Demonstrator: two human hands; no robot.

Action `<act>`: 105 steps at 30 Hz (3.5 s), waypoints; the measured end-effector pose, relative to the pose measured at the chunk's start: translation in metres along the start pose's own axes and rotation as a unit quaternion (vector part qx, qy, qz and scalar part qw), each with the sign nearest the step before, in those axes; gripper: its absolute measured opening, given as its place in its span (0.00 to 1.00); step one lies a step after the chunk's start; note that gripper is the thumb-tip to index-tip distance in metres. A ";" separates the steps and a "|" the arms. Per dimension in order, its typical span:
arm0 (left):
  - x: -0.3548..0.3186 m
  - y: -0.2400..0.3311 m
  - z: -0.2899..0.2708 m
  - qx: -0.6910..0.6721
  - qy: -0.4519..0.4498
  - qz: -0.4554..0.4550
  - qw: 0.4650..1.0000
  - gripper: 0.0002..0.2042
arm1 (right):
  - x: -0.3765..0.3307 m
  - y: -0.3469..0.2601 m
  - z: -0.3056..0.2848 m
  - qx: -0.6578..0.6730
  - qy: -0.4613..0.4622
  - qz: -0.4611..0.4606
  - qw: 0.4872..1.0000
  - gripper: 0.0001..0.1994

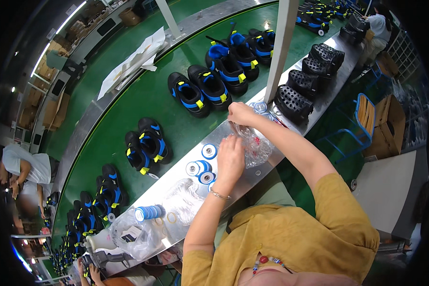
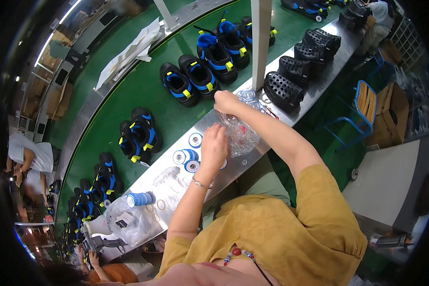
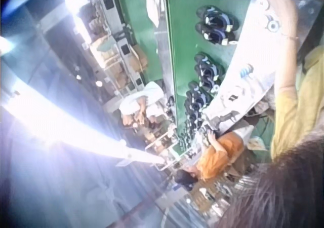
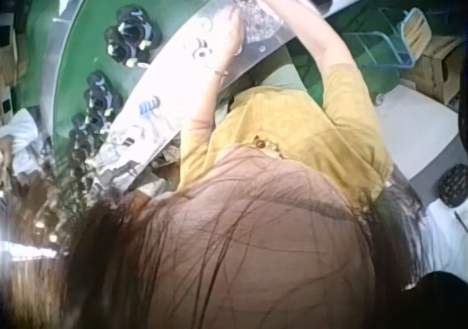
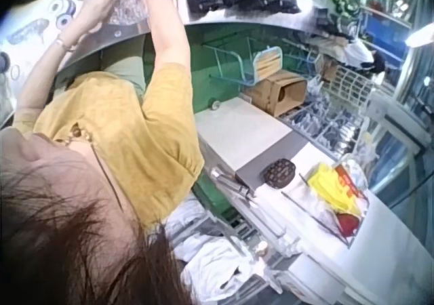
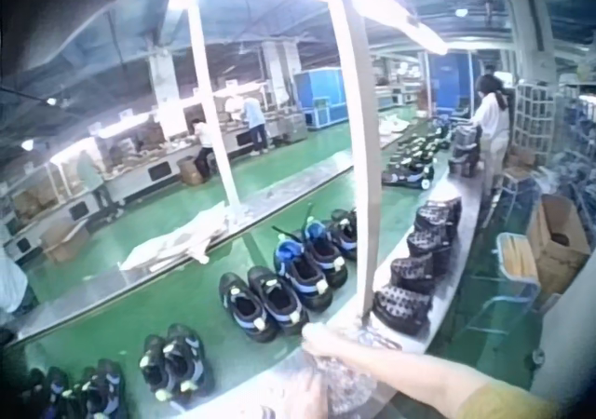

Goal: The person attaches small circular tags to the tongue of black and blue shoes moving along a conveyor belt. They pick up each tag, place it on the shoe, and move the shoe forward as the belt advances.

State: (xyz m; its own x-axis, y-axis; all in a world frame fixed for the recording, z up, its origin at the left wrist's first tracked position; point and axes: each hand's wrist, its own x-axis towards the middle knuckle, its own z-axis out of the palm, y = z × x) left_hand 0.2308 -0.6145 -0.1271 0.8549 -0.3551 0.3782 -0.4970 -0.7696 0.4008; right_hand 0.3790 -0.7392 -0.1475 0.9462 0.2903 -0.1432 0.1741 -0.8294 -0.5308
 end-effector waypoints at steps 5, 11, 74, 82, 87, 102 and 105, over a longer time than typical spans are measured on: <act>-0.001 0.016 0.026 -0.001 -0.054 -0.010 0.999 0.22 | -0.019 0.013 -0.007 0.209 0.037 -0.084 0.974 0.08; -0.009 0.025 0.042 0.027 -0.077 -0.020 0.996 0.26 | -0.024 0.016 0.003 0.200 0.260 -0.097 0.940 0.08; 0.007 -0.052 -0.047 -0.026 0.121 -0.147 0.981 0.03 | -0.072 -0.068 0.012 0.438 0.003 -0.115 0.892 0.07; 0.010 -0.049 -0.047 -0.022 0.113 -0.161 0.980 0.03 | -0.057 -0.052 0.012 0.526 -0.110 -0.092 0.838 0.05; 0.019 -0.052 -0.056 -0.310 0.054 -0.278 0.908 0.06 | -0.051 -0.044 0.003 0.498 -0.131 -0.088 0.852 0.04; 0.037 -0.079 -0.057 -0.406 0.030 -0.336 0.850 0.06 | -0.030 -0.039 0.019 0.520 -0.095 -0.164 0.833 0.06; 0.038 -0.075 -0.059 -0.444 0.084 -0.318 0.833 0.06 | -0.029 -0.045 0.007 0.605 -0.158 -0.053 0.779 0.06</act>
State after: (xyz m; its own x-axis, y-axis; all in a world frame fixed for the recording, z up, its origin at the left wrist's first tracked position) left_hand 0.2916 -0.5392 -0.0936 0.9916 0.1114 -0.0655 0.0715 -0.0509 0.9961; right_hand 0.3419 -0.7069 -0.1251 0.7964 0.5877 -0.1424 -0.3187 0.2078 -0.9248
